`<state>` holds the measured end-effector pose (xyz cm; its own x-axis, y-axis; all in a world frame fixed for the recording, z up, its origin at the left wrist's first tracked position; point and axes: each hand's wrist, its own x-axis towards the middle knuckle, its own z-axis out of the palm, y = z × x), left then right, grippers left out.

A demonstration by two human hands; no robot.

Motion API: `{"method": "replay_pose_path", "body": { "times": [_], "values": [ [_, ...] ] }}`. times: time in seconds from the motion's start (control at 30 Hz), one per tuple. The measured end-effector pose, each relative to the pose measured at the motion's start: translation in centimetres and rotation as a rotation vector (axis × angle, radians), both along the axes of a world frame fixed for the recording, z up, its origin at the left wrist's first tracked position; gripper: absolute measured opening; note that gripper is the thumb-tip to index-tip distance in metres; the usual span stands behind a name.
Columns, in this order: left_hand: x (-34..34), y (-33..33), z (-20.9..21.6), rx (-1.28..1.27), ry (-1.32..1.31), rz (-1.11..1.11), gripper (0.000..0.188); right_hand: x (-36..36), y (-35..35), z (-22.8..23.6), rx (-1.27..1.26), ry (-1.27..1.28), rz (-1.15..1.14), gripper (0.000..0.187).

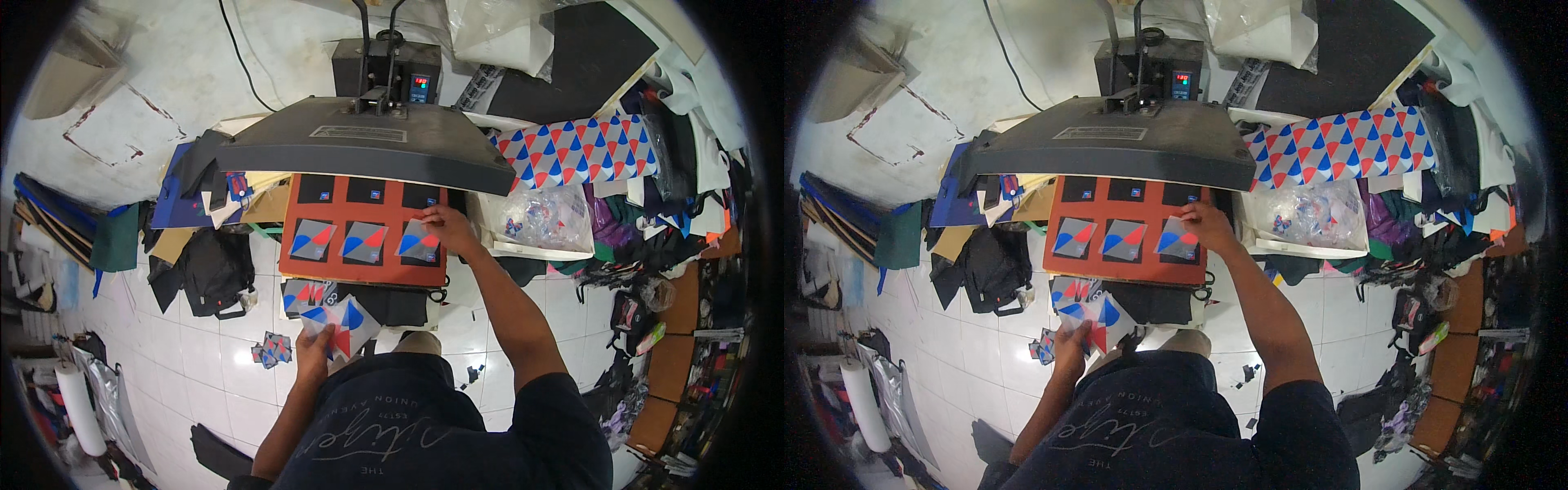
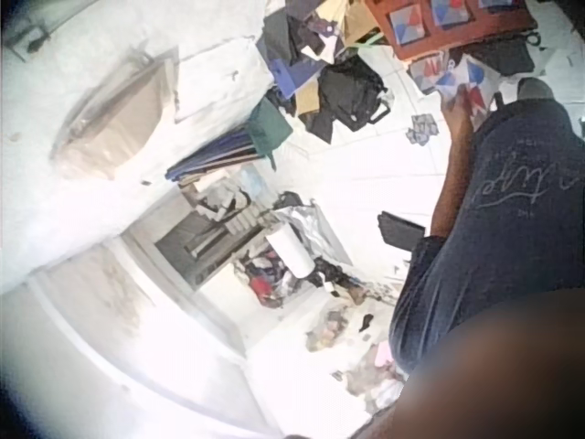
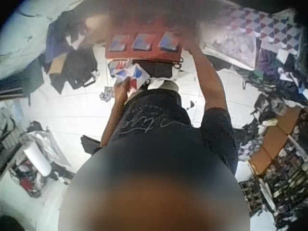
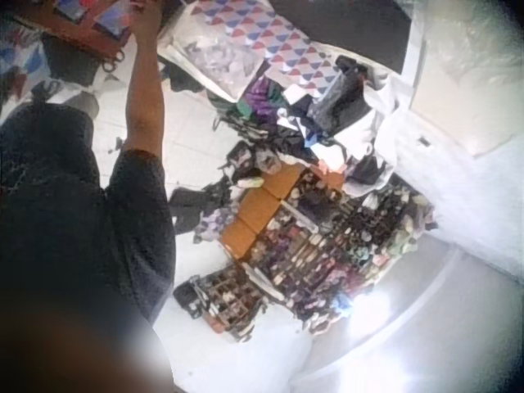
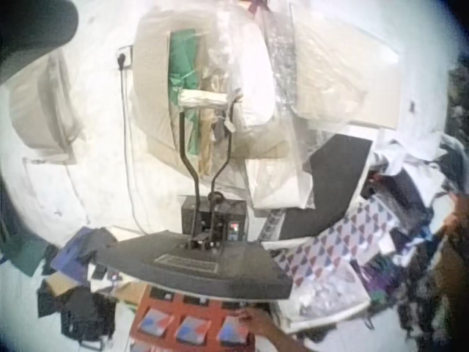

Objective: The person places patterned transfer sheets onto a multi-station heat press, closes the press to apply heat, then removes the finished transfers and sets them aside. The process is repeated for several transfers in sequence.

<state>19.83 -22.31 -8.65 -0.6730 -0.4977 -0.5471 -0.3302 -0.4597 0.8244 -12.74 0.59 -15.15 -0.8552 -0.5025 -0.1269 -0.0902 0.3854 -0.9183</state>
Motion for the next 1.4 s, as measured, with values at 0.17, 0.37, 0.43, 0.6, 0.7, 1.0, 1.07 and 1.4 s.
{"method": "replay_pose_path", "body": {
  "times": [0.17, 0.37, 0.43, 0.6, 0.7, 1.0, 1.07, 1.4],
  "values": [
    [-0.1, -0.3, 0.9, -0.013, 0.002, -0.058, 0.026, 1.7, 0.6, 2.7, 0.322, 0.468, -0.118, 0.027],
    [-0.5, -0.5, 0.1, -0.011, 0.028, -0.075, 0.024, 6.0, 3.1, 1.0, 0.421, 0.644, -0.094, 0.038],
    [-0.5, -0.4, 0.0, -0.017, 0.031, -0.077, 0.023, 7.9, 2.1, 1.8, 0.393, 0.596, -0.108, 0.044],
    [-0.9, -0.6, 0.1, -0.06, 0.008, -0.155, 0.022, 8.8, 2.1, 1.0, 0.371, 0.565, -0.156, 0.051],
    [-1.0, -0.6, -0.1, -0.047, 0.019, -0.143, 0.021, 9.0, 2.1, 1.1, 0.366, 0.568, -0.164, 0.052],
    [-0.8, -0.4, -0.8, -0.018, 0.035, -0.118, 0.023, 9.3, 2.4, 1.1, 0.375, 0.548, -0.15, 0.051],
    [-0.8, -0.5, -0.8, -0.022, 0.021, -0.134, 0.023, 9.3, 2.4, 1.0, 0.374, 0.562, -0.145, 0.052],
    [-0.6, -0.5, -0.9, -0.008, -0.014, -0.129, 0.023, 9.7, 2.2, 1.1, 0.377, 0.554, -0.159, 0.052]
  ]
}}
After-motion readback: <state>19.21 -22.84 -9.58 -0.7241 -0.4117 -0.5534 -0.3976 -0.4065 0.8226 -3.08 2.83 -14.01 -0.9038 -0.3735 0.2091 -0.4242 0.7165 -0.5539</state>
